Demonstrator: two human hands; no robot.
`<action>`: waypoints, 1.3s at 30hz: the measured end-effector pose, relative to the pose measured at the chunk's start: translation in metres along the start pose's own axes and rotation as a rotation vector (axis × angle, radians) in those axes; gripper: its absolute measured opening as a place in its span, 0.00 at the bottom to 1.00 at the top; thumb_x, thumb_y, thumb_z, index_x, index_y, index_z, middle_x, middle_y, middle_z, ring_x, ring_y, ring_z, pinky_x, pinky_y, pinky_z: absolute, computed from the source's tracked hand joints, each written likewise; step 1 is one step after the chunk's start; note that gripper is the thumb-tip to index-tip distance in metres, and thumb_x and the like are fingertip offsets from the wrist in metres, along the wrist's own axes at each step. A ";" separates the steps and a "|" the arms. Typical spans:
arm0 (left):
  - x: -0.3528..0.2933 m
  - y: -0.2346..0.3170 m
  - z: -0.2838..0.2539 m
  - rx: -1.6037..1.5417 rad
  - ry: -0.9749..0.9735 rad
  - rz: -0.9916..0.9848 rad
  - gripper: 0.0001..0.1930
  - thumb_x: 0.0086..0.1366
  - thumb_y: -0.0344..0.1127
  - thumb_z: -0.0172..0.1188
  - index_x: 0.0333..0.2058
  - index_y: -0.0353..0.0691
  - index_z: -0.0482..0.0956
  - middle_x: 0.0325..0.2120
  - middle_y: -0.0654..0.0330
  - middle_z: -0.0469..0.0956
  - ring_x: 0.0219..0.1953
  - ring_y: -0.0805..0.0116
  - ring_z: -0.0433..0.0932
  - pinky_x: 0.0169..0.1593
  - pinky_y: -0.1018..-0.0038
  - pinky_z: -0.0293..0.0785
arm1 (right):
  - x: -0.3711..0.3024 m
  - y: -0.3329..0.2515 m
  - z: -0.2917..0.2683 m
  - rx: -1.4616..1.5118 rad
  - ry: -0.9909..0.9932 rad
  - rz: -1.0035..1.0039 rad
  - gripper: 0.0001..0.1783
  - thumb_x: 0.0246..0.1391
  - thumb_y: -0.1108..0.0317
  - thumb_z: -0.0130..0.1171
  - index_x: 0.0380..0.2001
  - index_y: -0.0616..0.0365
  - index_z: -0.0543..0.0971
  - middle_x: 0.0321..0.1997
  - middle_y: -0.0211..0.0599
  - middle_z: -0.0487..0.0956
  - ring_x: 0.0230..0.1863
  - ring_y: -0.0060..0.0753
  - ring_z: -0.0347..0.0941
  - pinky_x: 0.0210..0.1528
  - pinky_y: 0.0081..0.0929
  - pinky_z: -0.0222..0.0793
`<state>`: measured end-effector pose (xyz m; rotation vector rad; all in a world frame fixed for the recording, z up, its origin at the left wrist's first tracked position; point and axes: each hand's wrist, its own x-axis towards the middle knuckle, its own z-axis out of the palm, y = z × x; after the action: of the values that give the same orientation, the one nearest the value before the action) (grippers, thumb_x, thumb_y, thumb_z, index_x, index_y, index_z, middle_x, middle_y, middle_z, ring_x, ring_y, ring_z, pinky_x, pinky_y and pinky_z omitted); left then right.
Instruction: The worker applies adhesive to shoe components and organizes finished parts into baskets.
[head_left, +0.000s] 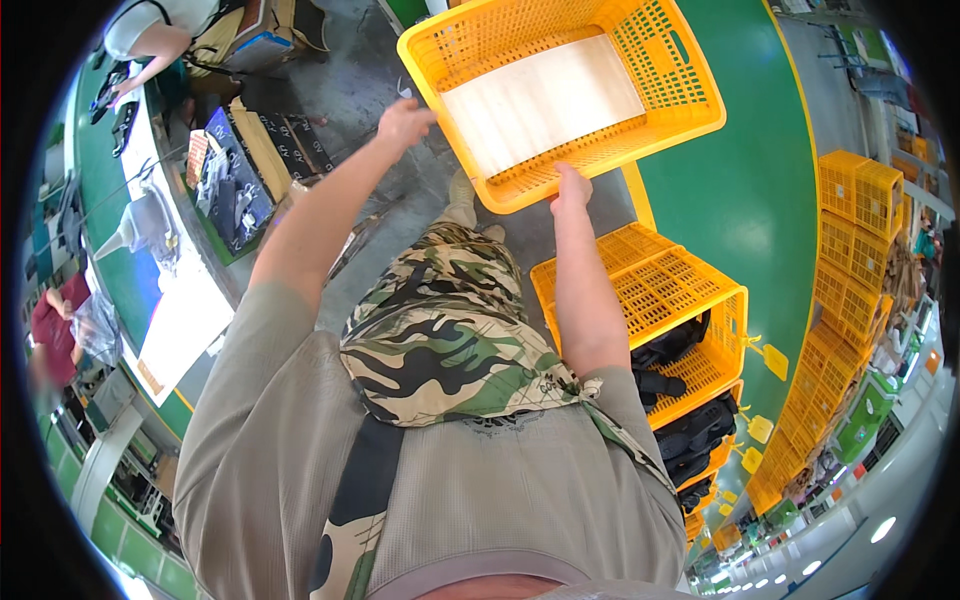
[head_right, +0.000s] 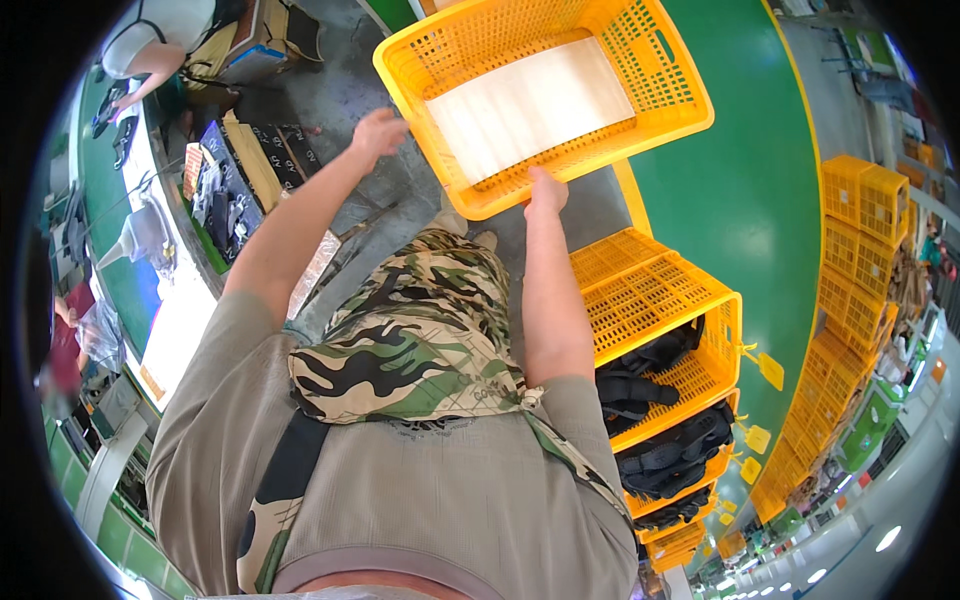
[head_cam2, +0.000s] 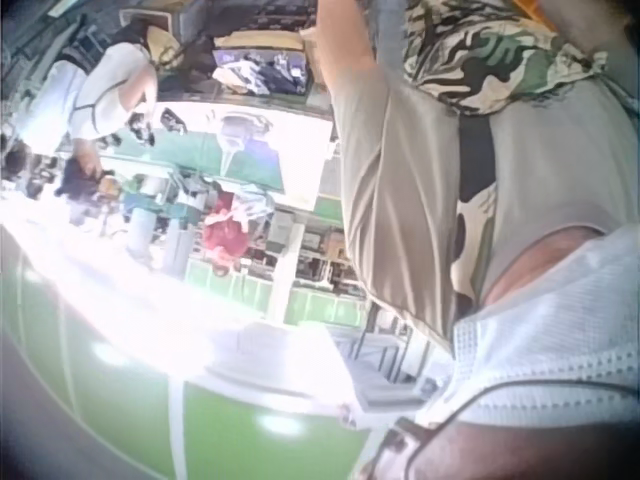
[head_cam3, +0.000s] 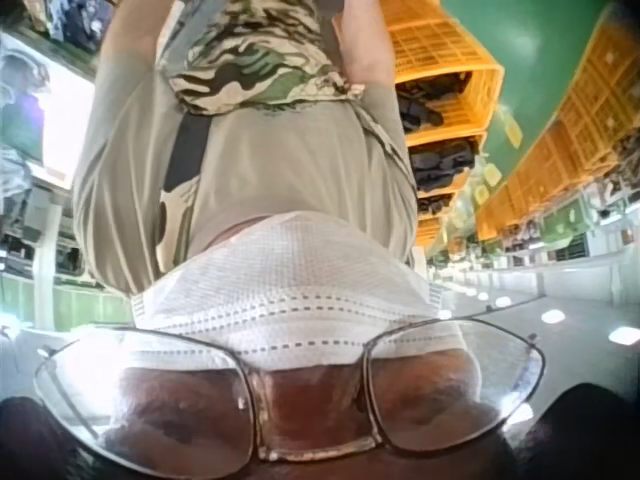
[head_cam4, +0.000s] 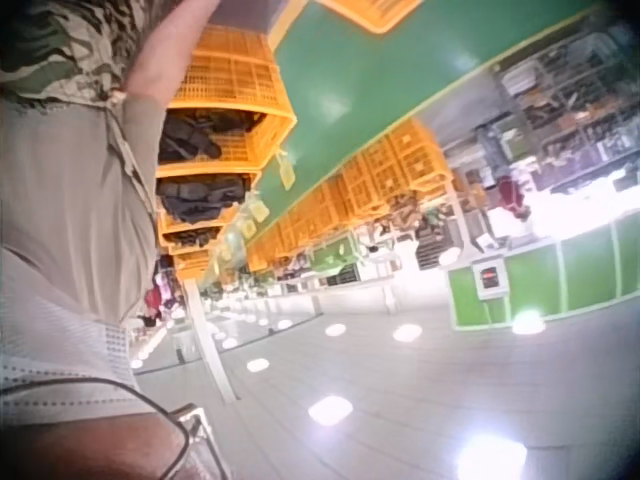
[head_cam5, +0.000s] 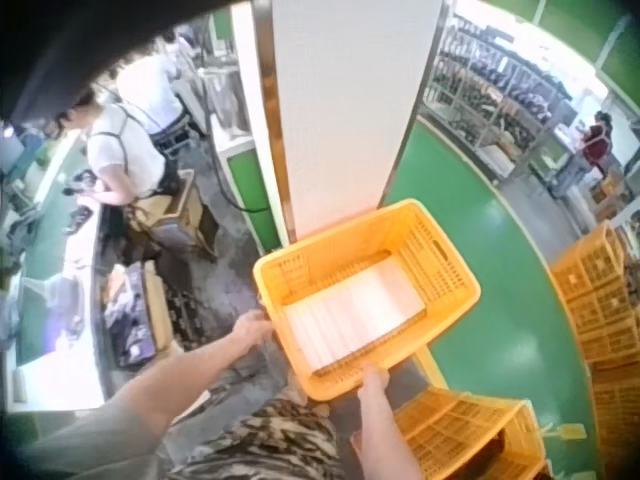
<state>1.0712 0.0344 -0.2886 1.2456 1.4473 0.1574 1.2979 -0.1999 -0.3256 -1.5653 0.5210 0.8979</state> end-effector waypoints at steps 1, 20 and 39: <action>-0.017 -0.030 -0.003 0.021 -0.003 0.009 0.19 0.52 0.44 0.66 0.36 0.37 0.78 0.26 0.57 0.80 0.23 0.68 0.77 0.25 0.73 0.72 | -0.011 0.001 -0.002 0.002 -0.015 0.000 0.26 0.47 0.73 0.64 0.50 0.70 0.71 0.47 0.44 0.77 0.40 0.38 0.76 0.37 0.37 0.73; -0.246 -0.369 -0.126 0.867 -0.227 -0.143 0.25 0.49 0.43 0.61 0.46 0.38 0.80 0.40 0.47 0.81 0.40 0.53 0.82 0.46 0.65 0.77 | -0.122 0.172 -0.218 -1.604 -0.551 -0.204 0.19 0.44 0.54 0.60 0.34 0.56 0.83 0.40 0.45 0.82 0.45 0.46 0.77 0.48 0.39 0.72; -0.256 -0.300 -0.190 0.319 -0.504 0.307 0.28 0.53 0.36 0.66 0.53 0.32 0.73 0.44 0.48 0.81 0.47 0.61 0.80 0.51 0.70 0.75 | -0.250 0.348 -0.170 -1.540 -0.368 -0.365 0.19 0.47 0.55 0.53 0.34 0.57 0.83 0.41 0.45 0.82 0.47 0.48 0.76 0.50 0.40 0.71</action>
<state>0.6902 -0.1802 -0.2705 1.6256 0.8600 -0.1808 0.9271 -0.4736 -0.3455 -2.5753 -0.9732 1.3262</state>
